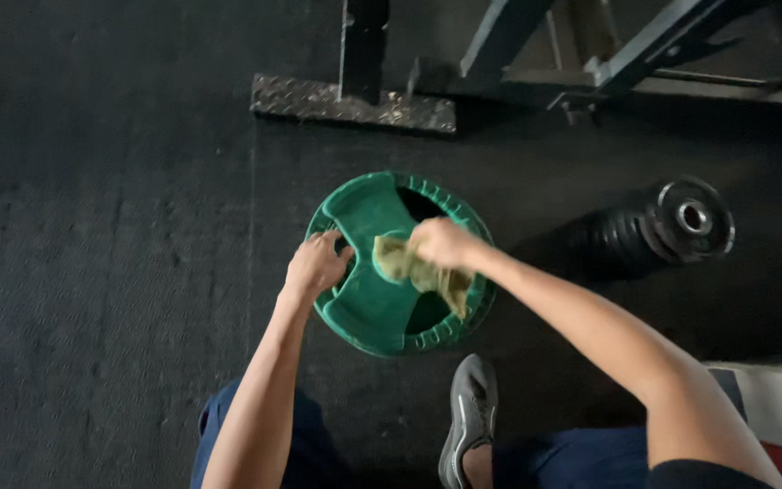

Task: The person wipes down green weight plates with a cloth and then slides them onto a barbell rack.

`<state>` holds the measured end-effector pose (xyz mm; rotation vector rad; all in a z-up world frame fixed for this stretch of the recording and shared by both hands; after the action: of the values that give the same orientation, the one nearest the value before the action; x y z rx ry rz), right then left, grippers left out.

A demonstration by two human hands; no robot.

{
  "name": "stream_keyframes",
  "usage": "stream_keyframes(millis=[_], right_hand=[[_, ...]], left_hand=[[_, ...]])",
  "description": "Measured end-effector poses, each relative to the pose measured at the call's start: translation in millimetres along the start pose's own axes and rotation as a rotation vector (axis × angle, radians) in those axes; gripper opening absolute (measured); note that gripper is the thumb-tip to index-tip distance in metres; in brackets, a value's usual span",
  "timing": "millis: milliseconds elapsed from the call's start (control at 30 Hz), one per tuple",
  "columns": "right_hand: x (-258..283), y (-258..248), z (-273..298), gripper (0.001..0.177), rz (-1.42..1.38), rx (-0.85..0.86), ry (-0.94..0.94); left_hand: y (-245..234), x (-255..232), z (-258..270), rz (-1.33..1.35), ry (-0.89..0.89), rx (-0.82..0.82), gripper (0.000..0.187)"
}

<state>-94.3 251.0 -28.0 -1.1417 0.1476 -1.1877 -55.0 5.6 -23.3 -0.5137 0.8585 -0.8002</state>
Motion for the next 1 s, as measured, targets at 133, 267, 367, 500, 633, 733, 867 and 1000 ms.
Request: stream_keyframes(millis=[133,267,367,500,633,733,867,1000], right_hand=[[-12,0,-4,0.042,0.106,-0.377,-0.320],[-9,62,4,0.037,0.272,-0.108,-0.402],[-2,38,-14,0.025,0.230,-0.258,-0.394],[71,-46,-24,0.025,0.033,-0.391,-0.385],[109,-64,-76,0.053,-0.050,-0.394,-0.482],[125,-14,-103,0.050,0.128,-0.353,-0.441],[141,37,-101,0.024,0.176,-0.848,-0.640],[127,92,-58,0.029,0.376,-0.858,-0.732]], left_hand=[[-9,19,-23,0.088,-0.020,-0.065,0.056],[-19,31,-34,0.015,-0.093,0.065,0.069],[-13,43,-48,0.054,-0.177,0.079,0.071],[-18,39,-53,0.298,-0.253,0.128,0.063],[-77,14,20,0.532,-0.280,0.112,0.090],[-81,23,13,0.646,-0.296,0.059,0.095],[-52,43,-33,0.650,-0.351,0.016,0.076],[-46,56,-48,0.242,-0.445,0.013,0.081]])
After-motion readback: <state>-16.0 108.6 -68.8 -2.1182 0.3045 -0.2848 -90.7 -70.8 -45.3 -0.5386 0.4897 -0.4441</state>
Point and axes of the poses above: each hand's wrist, its own z-axis away from the middle knuckle, its own y-axis out of the palm, x = y × z, the point moved 4 cm from there along -z, towards the middle knuckle, and after that the axes turned 15 degrees about -y, right-handed, at the moved point
